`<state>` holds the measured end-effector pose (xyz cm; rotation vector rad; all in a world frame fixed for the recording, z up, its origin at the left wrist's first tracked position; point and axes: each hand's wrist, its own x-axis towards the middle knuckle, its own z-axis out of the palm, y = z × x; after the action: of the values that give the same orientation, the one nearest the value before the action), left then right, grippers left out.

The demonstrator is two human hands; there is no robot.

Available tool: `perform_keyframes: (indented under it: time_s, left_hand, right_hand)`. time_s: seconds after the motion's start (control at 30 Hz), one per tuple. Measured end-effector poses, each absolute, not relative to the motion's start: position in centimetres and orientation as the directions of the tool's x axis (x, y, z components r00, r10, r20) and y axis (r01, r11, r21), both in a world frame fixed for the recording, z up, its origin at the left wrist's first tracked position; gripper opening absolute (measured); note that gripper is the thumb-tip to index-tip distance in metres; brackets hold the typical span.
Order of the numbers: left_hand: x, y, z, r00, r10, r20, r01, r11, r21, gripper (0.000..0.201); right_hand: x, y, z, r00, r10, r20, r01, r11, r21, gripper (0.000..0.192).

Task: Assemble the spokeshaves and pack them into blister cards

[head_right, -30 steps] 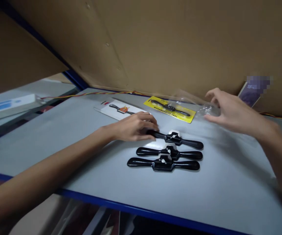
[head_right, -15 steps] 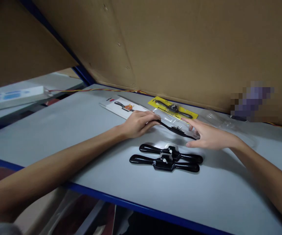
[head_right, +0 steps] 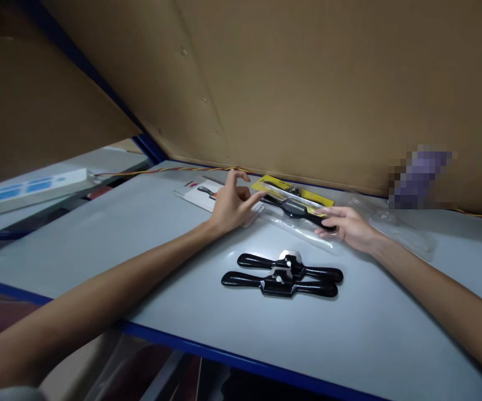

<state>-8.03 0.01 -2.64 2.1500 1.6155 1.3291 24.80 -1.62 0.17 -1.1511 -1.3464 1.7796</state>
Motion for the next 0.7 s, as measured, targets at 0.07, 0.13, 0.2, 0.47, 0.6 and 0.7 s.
perform_keyframes:
  time_s: [0.07, 0.13, 0.2, 0.47, 0.6, 0.7]
  left_hand:
    - [-9.0, 0.7, -2.4, 0.077, 0.837, 0.541, 0.774, -0.392, 0.497, 0.038]
    - [-10.4, 1.4, -2.1, 0.21, 0.829, 0.519, 0.84, -0.424, 0.338, 0.035]
    - [-11.9, 2.0, -2.0, 0.329, 0.832, 0.446, 0.874, -0.447, 0.189, 0.039]
    - [-13.2, 2.8, -2.5, 0.276, 0.902, 0.332, 0.922, -0.346, 0.174, 0.04]
    - [-12.9, 2.6, -2.4, 0.215, 0.875, 0.433, 0.929, -0.32, 0.186, 0.036]
    - [-13.3, 2.8, -2.1, 0.152, 0.87, 0.469, 0.942, -0.271, 0.198, 0.035]
  right_hand:
    - [24.3, -1.5, -0.6, -0.301, 0.919, -0.257, -0.013, -0.273, -0.962, 0.027]
    - [23.9, -1.5, -0.8, -0.246, 0.945, -0.217, -0.066, -0.24, -0.969, 0.022]
    - [23.8, -1.6, -0.7, -0.247, 0.951, -0.186, -0.107, -0.217, -0.97, 0.022]
    - [24.1, -1.8, -0.1, -0.184, 0.962, -0.201, -0.215, -0.239, -0.947, 0.028]
    - [24.0, -1.7, -0.7, -0.17, 0.966, -0.193, -0.256, -0.233, -0.938, 0.036]
    - [23.9, -1.7, -1.3, -0.112, 0.983, -0.146, -0.278, -0.172, -0.945, 0.034]
